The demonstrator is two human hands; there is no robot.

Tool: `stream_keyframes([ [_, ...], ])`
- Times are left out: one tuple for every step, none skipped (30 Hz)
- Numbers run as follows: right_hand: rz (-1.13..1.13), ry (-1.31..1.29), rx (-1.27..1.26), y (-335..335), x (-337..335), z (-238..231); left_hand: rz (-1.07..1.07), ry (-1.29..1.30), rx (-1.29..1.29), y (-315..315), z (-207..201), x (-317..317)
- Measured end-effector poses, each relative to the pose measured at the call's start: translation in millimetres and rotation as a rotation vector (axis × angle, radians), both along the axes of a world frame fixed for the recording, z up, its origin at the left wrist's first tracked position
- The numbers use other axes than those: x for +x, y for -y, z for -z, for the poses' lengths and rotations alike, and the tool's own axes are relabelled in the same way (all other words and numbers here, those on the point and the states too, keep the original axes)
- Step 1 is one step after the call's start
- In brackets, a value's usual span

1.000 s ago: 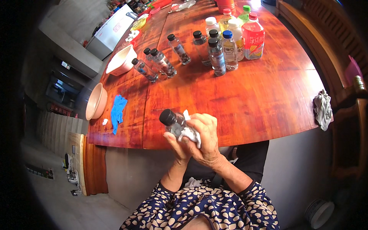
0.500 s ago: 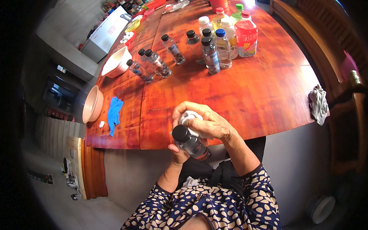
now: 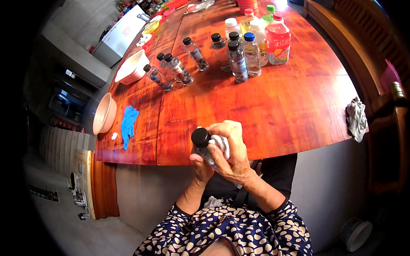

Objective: The person wipes several clear plastic bottles with a white cloth on a wooden table. They handle the bottles one at a time, rotating them to clean the sides and caps before placing them back on the table.

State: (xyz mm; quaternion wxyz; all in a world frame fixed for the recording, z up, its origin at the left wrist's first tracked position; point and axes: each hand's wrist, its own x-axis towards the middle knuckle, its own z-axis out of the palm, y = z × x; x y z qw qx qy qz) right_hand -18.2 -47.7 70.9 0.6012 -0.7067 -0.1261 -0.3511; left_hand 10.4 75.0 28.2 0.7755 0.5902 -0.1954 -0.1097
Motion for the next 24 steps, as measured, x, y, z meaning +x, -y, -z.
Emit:
stream_keyframes([
  [0.046,0.035,-0.027,-1.5,-0.9,0.8,-0.018,0.007,-0.002,1.1,-0.4,-0.7],
  [0.088,0.072,-0.053,-3.7,-1.9,1.3,-0.018,0.013,-0.015,0.2,2.2,0.0],
  [0.131,0.108,-0.079,-5.5,-3.0,1.7,-0.018,0.018,-0.027,-1.6,8.4,2.1],
  [0.163,0.141,-0.123,-6.6,-4.6,1.2,-0.019,0.024,-0.039,-3.6,14.6,4.3],
  [0.182,0.152,-0.137,-7.8,-5.7,2.4,-0.016,0.028,-0.052,-4.2,17.1,5.3],
  [0.200,0.163,-0.151,-9.8,-6.3,4.4,-0.026,0.045,-0.012,-6.4,16.0,6.1],
  [0.218,0.174,-0.164,-12.1,-7.1,6.3,-0.039,0.028,-0.037,-5.9,17.0,6.6],
  [0.222,0.176,-0.162,-15.1,-8.2,7.6,-0.052,0.013,-0.063,-5.2,18.7,7.7],
  [0.239,0.211,-0.183,-17.3,-8.4,12.1,-0.065,-0.003,-0.089,-4.6,18.6,8.6],
  [0.231,0.220,-0.183,-17.8,-9.5,12.3,-0.075,0.017,-0.098,-4.3,16.8,8.4],
  [0.221,0.228,-0.184,-17.9,-10.5,12.2,-0.088,0.026,-0.046,-5.0,16.5,7.7],
  [0.177,0.215,-0.172,-15.1,-11.6,11.9,-0.102,0.033,0.006,-5.7,16.5,7.0],
  [0.134,0.202,-0.160,-10.0,-13.0,11.6,-0.115,0.041,0.059,-6.5,16.1,6.3],
  [0.093,0.188,-0.148,-6.0,-13.7,11.8,-0.074,0.055,0.037,-8.2,9.9,4.8],
  [0.052,0.139,-0.068,-4.5,-11.9,13.3,-0.060,0.053,0.048,-9.4,6.0,4.6],
  [-0.039,0.073,0.008,-1.4,-11.0,9.7,-0.046,0.051,0.059,-10.4,3.0,5.0],
  [-0.129,0.007,0.082,2.0,-10.7,5.7,-0.032,0.049,0.068,-11.3,1.2,6.1],
  [-0.233,-0.035,0.145,4.8,-10.4,5.9,-0.011,0.032,-0.030,-12.4,1.5,8.5],
  [-0.308,-0.106,0.251,5.9,-10.7,1.9,0.055,0.068,-0.003,-14.1,-2.8,10.9],
  [-0.399,-0.175,0.374,10.3,-9.6,1.5,0.120,0.098,0.017,-13.5,-11.3,11.6],
  [-0.490,-0.245,0.498,16.2,-7.6,1.6,0.185,0.129,0.037,-14.1,-16.1,13.1],
  [-0.530,-0.251,0.490,21.8,-4.8,6.8,0.243,0.140,0.033,-16.9,-8.5,17.6],
  [-0.575,-0.299,0.510,26.1,-3.5,3.5,0.281,0.141,0.035,-17.6,-8.7,18.1],
  [-0.646,-0.309,0.525,31.0,0.0,4.7,0.319,0.142,0.038,-17.7,-9.1,18.6],
])
